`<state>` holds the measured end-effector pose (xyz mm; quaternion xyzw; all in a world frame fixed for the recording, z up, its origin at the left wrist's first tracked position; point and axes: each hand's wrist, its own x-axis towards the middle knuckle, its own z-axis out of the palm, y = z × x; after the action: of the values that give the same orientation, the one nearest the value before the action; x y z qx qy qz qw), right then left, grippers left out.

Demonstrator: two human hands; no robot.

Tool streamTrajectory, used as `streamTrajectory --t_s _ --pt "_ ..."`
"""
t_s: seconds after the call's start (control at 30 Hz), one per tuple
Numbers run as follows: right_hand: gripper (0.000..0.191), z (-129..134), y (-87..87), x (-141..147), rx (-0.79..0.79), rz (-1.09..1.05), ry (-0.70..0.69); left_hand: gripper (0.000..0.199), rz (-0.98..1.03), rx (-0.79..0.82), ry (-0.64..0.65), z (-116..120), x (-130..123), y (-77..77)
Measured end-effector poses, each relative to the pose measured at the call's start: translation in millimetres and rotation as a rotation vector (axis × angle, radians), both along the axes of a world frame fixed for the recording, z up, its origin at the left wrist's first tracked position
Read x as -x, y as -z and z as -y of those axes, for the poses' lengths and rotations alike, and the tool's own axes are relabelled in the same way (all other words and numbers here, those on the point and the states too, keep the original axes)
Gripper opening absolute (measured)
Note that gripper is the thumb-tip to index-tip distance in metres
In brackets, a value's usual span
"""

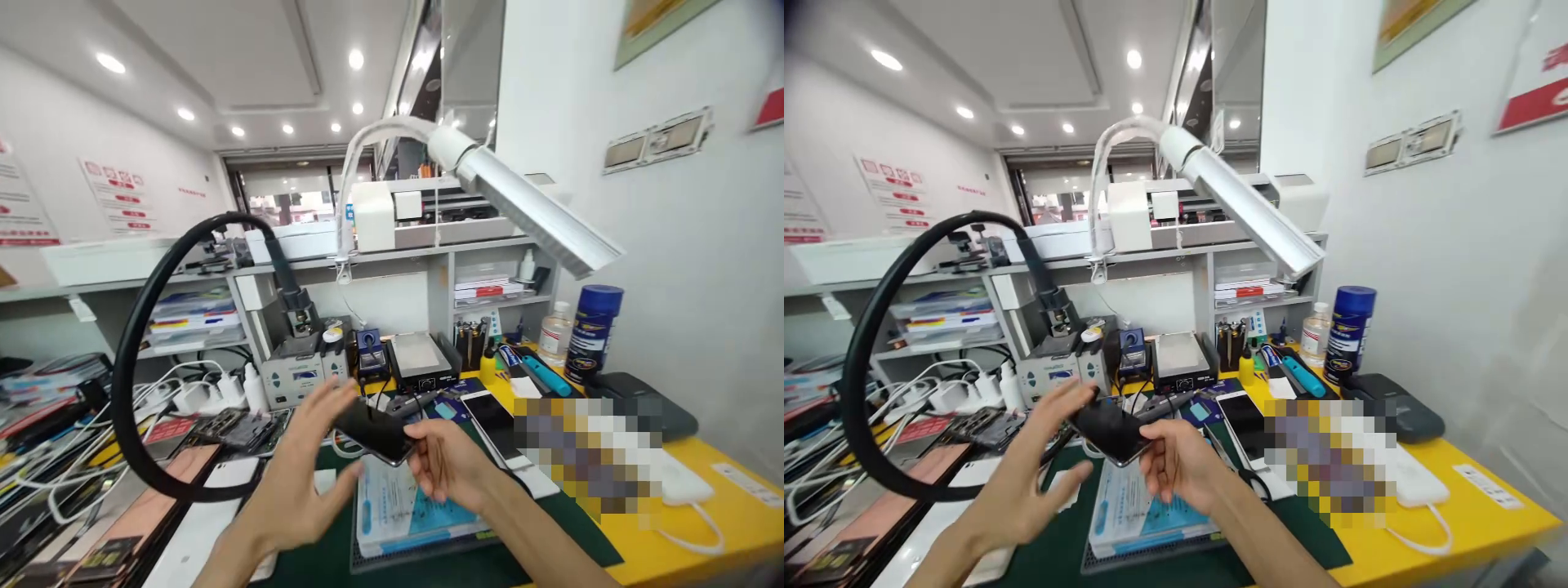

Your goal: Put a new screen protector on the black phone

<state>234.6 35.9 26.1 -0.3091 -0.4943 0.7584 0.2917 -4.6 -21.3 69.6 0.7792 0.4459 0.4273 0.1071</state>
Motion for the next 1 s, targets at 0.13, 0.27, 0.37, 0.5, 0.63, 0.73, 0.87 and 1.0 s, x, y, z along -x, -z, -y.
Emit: streamTrajectory --t_s 0.13,0.27,0.37,0.5,0.63,0.73,0.87,1.0 --pt "0.040 -8.2 2.6 -8.2 -0.010 0.009 -0.040 0.037 -0.277 -0.128 0.198 5.3 -20.4 -9.1" --pt "0.063 -6.1 -7.3 -18.2 -0.140 -0.052 0.046 0.020 0.080 0.030 0.149 -6.2 -40.9 -19.5" --pt "0.062 1.3 -20.1 -23.7 -0.341 -0.146 0.223 0.033 0.247 0.123 0.103 -11.3 -51.9 -21.7" --pt "0.040 12.5 -35.5 -23.1 -0.549 -0.111 0.174 0.038 0.464 0.235 0.126 -14.5 -61.8 -16.1" --pt "0.036 12.5 -43.9 -18.2 -0.601 -0.009 0.072 0.034 0.594 0.287 0.142 -21.4 -58.1 -14.3" --pt "0.038 8.6 -42.0 -13.8 -0.603 0.035 0.018 0.033 0.672 0.330 0.145 -30.6 -51.7 -12.5" --pt "0.041 6.0 -27.6 -8.9 -0.595 0.072 0.059 0.036 0.771 0.389 0.094 -42.6 -47.2 -2.0" --pt "0.045 3.3 -14.3 -9.4 -0.574 0.114 0.108 0.038 0.810 0.480 0.136 -47.1 -42.3 9.3"
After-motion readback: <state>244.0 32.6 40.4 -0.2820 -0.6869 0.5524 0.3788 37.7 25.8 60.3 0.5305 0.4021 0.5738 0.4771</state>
